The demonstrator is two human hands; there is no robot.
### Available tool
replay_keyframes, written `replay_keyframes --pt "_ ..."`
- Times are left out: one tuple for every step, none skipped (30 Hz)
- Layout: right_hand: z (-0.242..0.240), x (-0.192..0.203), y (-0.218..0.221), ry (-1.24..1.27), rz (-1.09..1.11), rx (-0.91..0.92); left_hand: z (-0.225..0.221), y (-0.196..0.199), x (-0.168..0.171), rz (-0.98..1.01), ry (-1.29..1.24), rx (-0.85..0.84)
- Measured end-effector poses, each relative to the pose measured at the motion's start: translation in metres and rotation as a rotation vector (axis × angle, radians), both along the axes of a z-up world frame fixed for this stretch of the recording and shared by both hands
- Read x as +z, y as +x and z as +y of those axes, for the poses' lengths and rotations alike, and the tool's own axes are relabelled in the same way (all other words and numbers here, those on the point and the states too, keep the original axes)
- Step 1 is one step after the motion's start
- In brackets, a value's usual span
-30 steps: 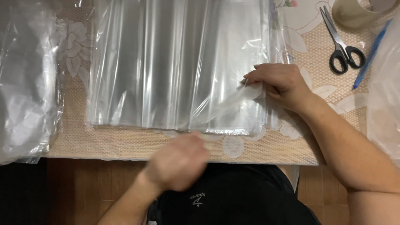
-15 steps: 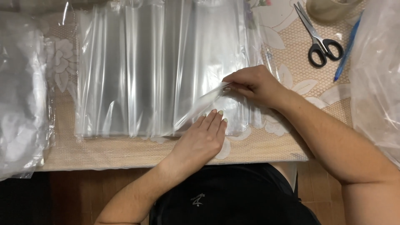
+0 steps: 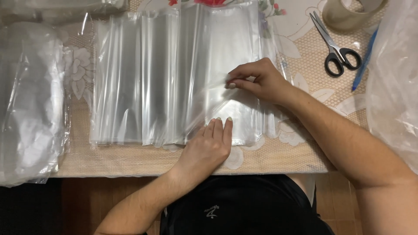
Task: Separating, smoothing, and stacking thin plastic bags on a table.
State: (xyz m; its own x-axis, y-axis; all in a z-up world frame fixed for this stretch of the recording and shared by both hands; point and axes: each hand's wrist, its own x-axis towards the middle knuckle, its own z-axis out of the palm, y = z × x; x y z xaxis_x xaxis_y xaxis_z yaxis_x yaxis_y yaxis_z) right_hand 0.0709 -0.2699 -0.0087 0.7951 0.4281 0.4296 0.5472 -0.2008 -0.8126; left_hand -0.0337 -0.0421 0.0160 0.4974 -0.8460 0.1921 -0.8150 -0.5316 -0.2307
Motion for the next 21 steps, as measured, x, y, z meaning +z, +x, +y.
replay_keyframes --pt "0.000 -0.004 0.001 0.041 0.008 -0.016 0.000 0.001 0.002 0.000 -0.057 0.024" --pt "0.000 -0.004 -0.001 0.044 0.009 -0.012 0.004 0.002 -0.005 0.000 -0.054 0.029" --pt "0.000 -0.005 -0.003 0.047 0.019 -0.023 0.008 0.003 -0.013 0.044 -0.121 0.045" --pt "-0.001 -0.005 -0.007 0.050 0.030 -0.039 0.011 0.004 -0.020 0.089 -0.189 0.055" --pt "0.001 -0.008 -0.009 0.052 0.032 -0.040 0.016 0.004 -0.020 0.091 -0.186 0.055" --pt "0.000 -0.009 -0.010 0.063 0.019 -0.040 0.019 0.005 -0.019 0.131 -0.245 0.069" --pt "0.000 -0.010 -0.012 0.073 0.006 -0.039 0.022 0.007 -0.019 0.171 -0.304 0.083" --pt "0.000 -0.010 -0.012 0.071 0.006 -0.041 0.021 0.010 -0.008 0.171 -0.306 0.081" --pt "0.001 -0.010 -0.012 0.087 -0.004 -0.032 0.021 0.014 0.002 0.267 -0.398 0.110" --pt "0.002 -0.010 -0.012 0.104 -0.014 -0.020 0.020 0.016 0.012 0.363 -0.489 0.140" --pt "0.002 -0.011 -0.012 0.103 -0.014 -0.020 0.019 0.018 0.014 0.363 -0.490 0.140" --pt "0.001 -0.012 -0.012 0.102 -0.008 -0.021 0.019 0.021 0.017 0.465 -0.588 0.154" --pt "0.001 -0.013 -0.012 0.102 -0.002 -0.022 0.018 0.023 0.019 0.568 -0.685 0.166" --pt "0.001 -0.014 -0.012 0.103 -0.001 -0.018 0.020 0.024 0.018 0.567 -0.686 0.170" --pt "0.000 -0.016 -0.012 0.104 0.008 -0.018 0.021 0.025 0.017 0.581 -0.728 0.180" --pt "0.000 -0.017 -0.011 0.107 0.016 -0.019 0.023 0.026 0.016 0.595 -0.770 0.190" --pt "0.001 -0.013 -0.012 0.108 0.017 -0.016 0.024 0.028 0.018 0.595 -0.770 0.193" --pt "0.002 -0.010 -0.012 0.109 0.023 -0.007 0.024 0.030 0.020 0.486 -0.735 0.179" --pt "0.003 -0.006 -0.014 0.110 0.028 0.002 0.025 0.032 0.022 0.378 -0.699 0.164" --pt "0.004 -0.007 -0.014 0.110 0.028 0.003 0.025 0.035 0.024 0.378 -0.699 0.165" --pt "0.004 -0.007 -0.015 0.116 0.044 0.006 0.025 0.037 0.025 0.228 -0.637 0.147"
